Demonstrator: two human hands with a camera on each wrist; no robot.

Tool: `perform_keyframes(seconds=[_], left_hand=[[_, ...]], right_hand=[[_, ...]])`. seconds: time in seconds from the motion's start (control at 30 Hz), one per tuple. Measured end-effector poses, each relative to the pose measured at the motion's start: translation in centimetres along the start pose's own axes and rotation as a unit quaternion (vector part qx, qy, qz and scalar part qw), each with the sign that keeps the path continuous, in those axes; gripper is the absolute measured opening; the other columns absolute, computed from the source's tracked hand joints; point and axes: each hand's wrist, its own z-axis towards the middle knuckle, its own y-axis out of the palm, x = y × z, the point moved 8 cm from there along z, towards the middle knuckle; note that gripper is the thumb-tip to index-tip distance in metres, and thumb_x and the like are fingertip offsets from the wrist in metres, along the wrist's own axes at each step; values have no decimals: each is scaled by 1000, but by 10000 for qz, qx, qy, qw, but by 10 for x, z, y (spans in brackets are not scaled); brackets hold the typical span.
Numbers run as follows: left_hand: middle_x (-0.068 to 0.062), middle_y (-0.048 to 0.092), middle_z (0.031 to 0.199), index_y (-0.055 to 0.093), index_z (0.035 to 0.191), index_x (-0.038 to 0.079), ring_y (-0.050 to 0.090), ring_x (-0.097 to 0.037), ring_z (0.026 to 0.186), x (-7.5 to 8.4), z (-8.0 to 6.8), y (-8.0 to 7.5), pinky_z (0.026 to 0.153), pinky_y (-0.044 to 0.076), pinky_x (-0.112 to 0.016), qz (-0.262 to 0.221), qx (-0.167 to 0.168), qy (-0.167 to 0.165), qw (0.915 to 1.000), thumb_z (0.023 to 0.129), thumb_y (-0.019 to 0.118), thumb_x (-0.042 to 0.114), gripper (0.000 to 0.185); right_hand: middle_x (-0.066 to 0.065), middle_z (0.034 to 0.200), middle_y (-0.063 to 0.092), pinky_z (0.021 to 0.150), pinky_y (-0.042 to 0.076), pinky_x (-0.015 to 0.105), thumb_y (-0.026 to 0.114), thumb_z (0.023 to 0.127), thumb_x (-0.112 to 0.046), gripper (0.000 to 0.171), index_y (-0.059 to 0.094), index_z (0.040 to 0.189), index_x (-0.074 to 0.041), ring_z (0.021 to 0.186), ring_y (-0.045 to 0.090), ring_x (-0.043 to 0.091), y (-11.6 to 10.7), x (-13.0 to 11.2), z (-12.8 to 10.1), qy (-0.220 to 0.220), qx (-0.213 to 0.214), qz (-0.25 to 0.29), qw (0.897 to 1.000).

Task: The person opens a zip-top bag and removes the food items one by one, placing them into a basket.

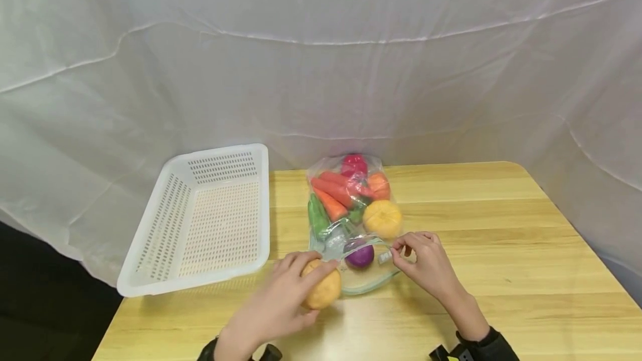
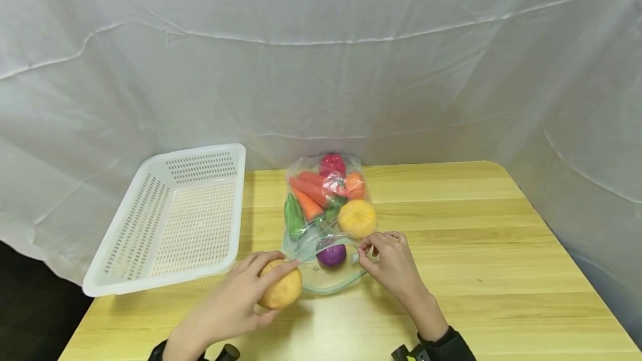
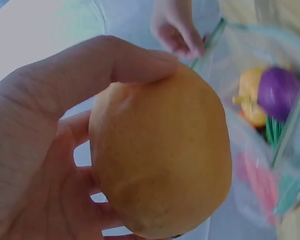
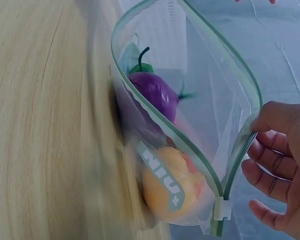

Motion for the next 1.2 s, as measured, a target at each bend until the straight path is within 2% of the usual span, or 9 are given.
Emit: perform_keyframes(seconds=[0.27, 0.47, 0.67, 0.97, 1.2], left_hand=[[-12, 55, 123, 48, 134, 23, 54, -33, 111, -34, -10, -24, 87, 47, -52, 175, 480, -659, 9965, 60, 82, 25, 82], [-15, 55, 123, 47, 136, 21, 54, -36, 110, -61, -17, -33, 84, 47, -54, 227, 628, -1080, 9919, 63, 82, 24, 81], [-16, 54, 121, 45, 137, 19, 53, -38, 108, -85, -21, -37, 81, 47, -55, 213, 683, -1400, 9876, 65, 82, 20, 81], [-20, 53, 122, 46, 136, 15, 52, -44, 108, -115, -29, -38, 84, 46, -58, 190, 802, -1787, 9805, 66, 79, 16, 78], [-23, 50, 126, 44, 137, 13, 49, -46, 111, -135, -40, -35, 86, 42, -61, 154, 632, -2167, 9741, 68, 78, 15, 77]], right_hand=[[-9, 67, 62, 78, 40, 41, 74, 67, -5, 18, 61, 74, -15, 60, 50, 3, 1, 2, 0, 10, 6, 42, 10000], [-9, 67, 63, 79, 41, 42, 74, 66, -4, 19, 61, 74, -15, 60, 50, 4, 0, 3, -1, 7, 56, 73, 10000], [-10, 67, 62, 79, 41, 42, 74, 67, -5, 19, 61, 75, -16, 61, 50, 3, 1, 3, -1, 25, -4, 62, 10000], [-10, 66, 61, 79, 40, 43, 74, 67, -4, 19, 61, 74, -16, 60, 50, 3, 1, 3, -1, 77, -43, 81, 9999], [-11, 66, 61, 80, 40, 42, 74, 67, -4, 19, 61, 74, -16, 60, 50, 4, 3, 3, -2, 106, -61, 114, 9999]])
